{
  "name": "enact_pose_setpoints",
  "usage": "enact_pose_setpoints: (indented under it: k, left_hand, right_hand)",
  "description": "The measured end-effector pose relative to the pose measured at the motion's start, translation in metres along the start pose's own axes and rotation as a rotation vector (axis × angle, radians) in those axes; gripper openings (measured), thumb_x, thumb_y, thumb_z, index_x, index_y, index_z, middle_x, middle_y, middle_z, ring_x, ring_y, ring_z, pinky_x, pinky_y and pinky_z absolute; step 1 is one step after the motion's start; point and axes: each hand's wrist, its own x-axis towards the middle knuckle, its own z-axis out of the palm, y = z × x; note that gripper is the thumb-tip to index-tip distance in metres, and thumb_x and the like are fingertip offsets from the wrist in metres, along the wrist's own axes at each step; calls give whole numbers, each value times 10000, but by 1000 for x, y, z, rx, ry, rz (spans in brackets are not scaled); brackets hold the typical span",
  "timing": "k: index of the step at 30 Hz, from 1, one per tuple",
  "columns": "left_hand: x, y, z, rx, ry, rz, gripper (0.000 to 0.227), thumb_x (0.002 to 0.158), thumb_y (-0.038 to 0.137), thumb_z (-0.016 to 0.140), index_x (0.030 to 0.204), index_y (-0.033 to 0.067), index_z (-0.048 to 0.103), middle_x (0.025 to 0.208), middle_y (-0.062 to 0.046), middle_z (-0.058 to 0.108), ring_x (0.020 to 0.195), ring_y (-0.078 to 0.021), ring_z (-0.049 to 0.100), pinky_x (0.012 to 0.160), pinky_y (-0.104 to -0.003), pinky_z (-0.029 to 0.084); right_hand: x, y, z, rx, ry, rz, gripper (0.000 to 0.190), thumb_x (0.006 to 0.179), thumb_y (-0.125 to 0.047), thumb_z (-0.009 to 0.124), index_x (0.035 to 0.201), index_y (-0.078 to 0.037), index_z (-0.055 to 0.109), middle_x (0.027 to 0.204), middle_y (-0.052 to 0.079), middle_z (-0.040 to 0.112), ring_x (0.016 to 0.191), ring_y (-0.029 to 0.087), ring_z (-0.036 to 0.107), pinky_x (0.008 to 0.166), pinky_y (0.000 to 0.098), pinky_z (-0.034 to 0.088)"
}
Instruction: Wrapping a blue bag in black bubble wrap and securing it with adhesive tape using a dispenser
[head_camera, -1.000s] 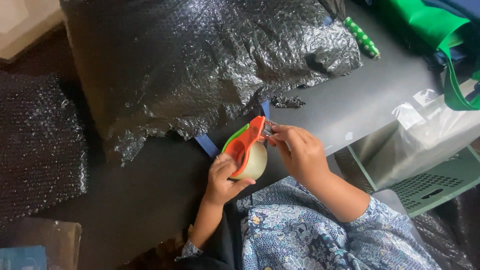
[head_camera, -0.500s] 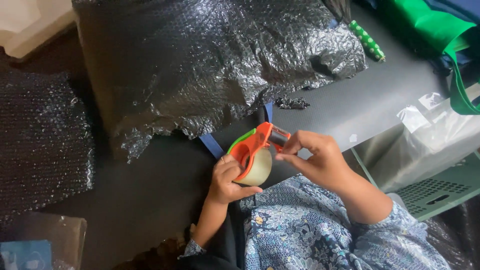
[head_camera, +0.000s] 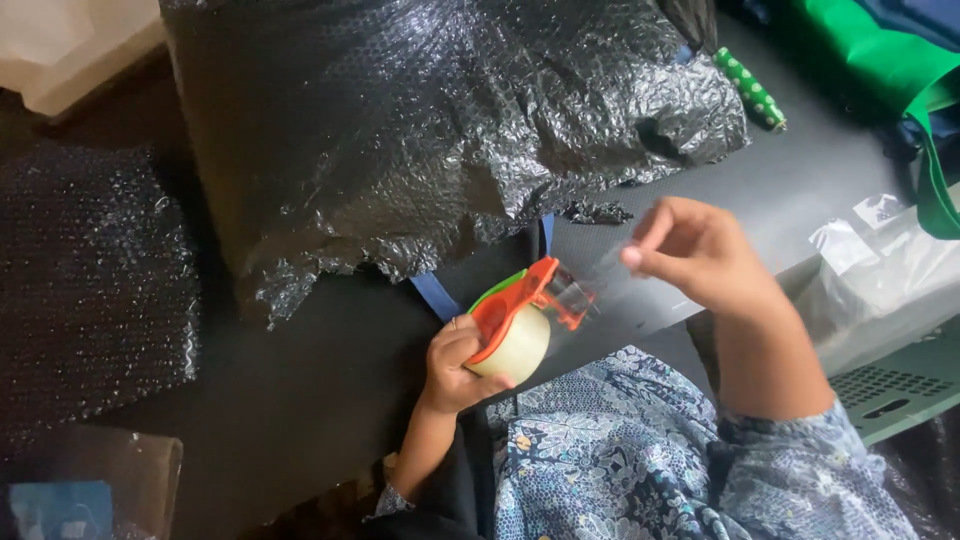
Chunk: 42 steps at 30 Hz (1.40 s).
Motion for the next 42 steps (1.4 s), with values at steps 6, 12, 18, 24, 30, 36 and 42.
enact_pose_setpoints:
  k: [6,12,18,24,30,36,42]
  left_hand:
    - [-20,-22,4,-119,77,9,625,730,550,916,552,105,514,554,-47,539,514,-290,551,589,-352,508]
    - [-19,-27,5,-133,67,3,670,684,570,947,534,88,507,545,-59,541,516,-312,569,602,-372,530]
    - [-24,-31,6,-89,63,-16,658,743,586,904,562,89,512,573,-61,557,556,-308,586,624,-375,530]
    - [-39,-44,5,-93,95,8,625,738,569,911,574,76,564,589,-71,579,545,-314,583,597,-391,516]
    - [-43,-48,0,-130,120,18,579,726,566,920,624,56,666,620,-68,651,573,-307,619,649,-402,551]
    - [-43,-49,-1,-215,51,4,564,728,547,919,651,44,676,642,-71,661,598,-294,616,673,-392,548]
    - [-44,-49,2,-259,42,-11,547,731,524,919,683,30,688,669,-74,672,628,-279,613,703,-380,544]
  right_hand:
    - [35,80,6,227,64,26,253,767,35,853,731,18,603,663,119,629,577,157,596,532,272,499]
    - [55,97,18,176,48,84,294,768,-35,900,714,27,618,600,131,640,498,147,591,483,246,464]
    - [48,109,46,264,21,210,291,772,-62,890,750,8,609,549,114,640,476,128,602,443,216,447]
    - [28,107,48,-9,113,269,297,754,-124,912,726,-10,639,519,118,644,455,134,596,433,210,450]
    - [-18,139,-12,1,534,181,357,880,-167,909,831,-73,568,593,102,633,518,163,633,526,261,489]
    - [-76,169,-75,265,1189,88,395,936,-19,897,912,-134,520,814,21,635,604,107,620,562,188,539]
    - [-81,195,-95,493,1432,34,428,939,-2,899,942,-96,482,765,-4,489,587,79,536,468,147,432]
